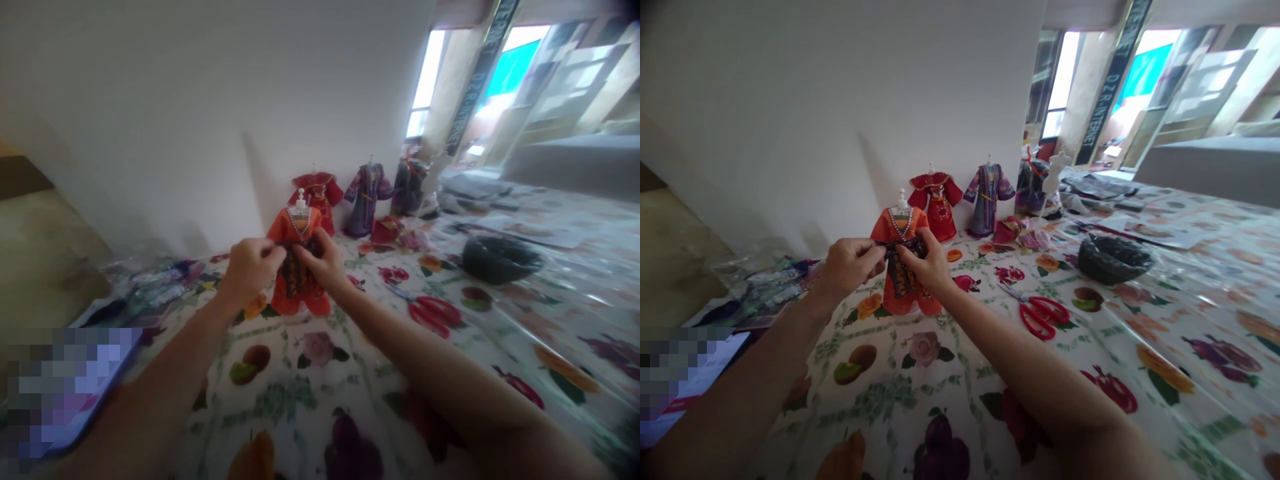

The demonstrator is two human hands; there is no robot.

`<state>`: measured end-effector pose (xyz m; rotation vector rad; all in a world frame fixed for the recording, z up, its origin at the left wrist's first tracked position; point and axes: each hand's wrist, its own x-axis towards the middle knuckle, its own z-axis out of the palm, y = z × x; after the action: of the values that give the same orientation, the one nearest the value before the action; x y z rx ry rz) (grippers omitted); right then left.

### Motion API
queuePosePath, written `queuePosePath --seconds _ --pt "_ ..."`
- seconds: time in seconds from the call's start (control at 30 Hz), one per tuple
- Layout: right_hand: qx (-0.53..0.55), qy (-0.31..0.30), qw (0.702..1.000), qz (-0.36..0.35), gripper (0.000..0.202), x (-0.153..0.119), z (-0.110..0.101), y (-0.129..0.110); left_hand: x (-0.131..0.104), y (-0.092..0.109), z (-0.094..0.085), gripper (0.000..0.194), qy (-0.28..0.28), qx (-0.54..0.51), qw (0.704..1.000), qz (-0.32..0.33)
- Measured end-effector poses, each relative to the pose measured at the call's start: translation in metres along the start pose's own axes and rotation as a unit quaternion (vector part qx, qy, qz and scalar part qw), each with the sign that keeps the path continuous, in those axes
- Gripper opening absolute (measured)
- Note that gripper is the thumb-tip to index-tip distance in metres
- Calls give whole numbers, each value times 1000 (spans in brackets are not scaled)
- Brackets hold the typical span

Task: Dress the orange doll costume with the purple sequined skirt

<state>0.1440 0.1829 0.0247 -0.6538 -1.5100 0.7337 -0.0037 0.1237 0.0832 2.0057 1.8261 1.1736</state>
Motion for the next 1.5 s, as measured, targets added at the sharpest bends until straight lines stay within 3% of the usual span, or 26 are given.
queuePosePath --seconds 0.27,0.43,0.7,0.8,0.9,1.07,1.23,1.3,1.5 --pt "-2 2 1000 2 25 0 0 4 -4 -8 -1 25 -9 -41 999 5" --pt "17 -2 1000 0 25 1 0 6 -3 -16 6 20 16 -68 997 21" --pt "42 -10 999 3 26 2 -1 7 6 -24 0 21 31 -34 999 23" --pt "52 -8 999 3 25 3 -2 8 12 -31 0 19 19 -42 999 22" --pt "44 -7 999 4 24 3 -2 7 16 -37 5 18 -16 -114 993 2" --pt "50 -7 999 15 25 3 -2 7 16 -38 12 15 -74 -274 957 -60" --pt "47 -2 999 17 24 2 -1 7 15 -32 11 14 -76 -462 876 -115" --pt "55 -7 998 16 24 2 0 8 17 -33 11 21 -91 -496 855 -124" --pt "74 -10 997 17 25 1 0 10 21 -45 5 31 -127 -523 834 -120"
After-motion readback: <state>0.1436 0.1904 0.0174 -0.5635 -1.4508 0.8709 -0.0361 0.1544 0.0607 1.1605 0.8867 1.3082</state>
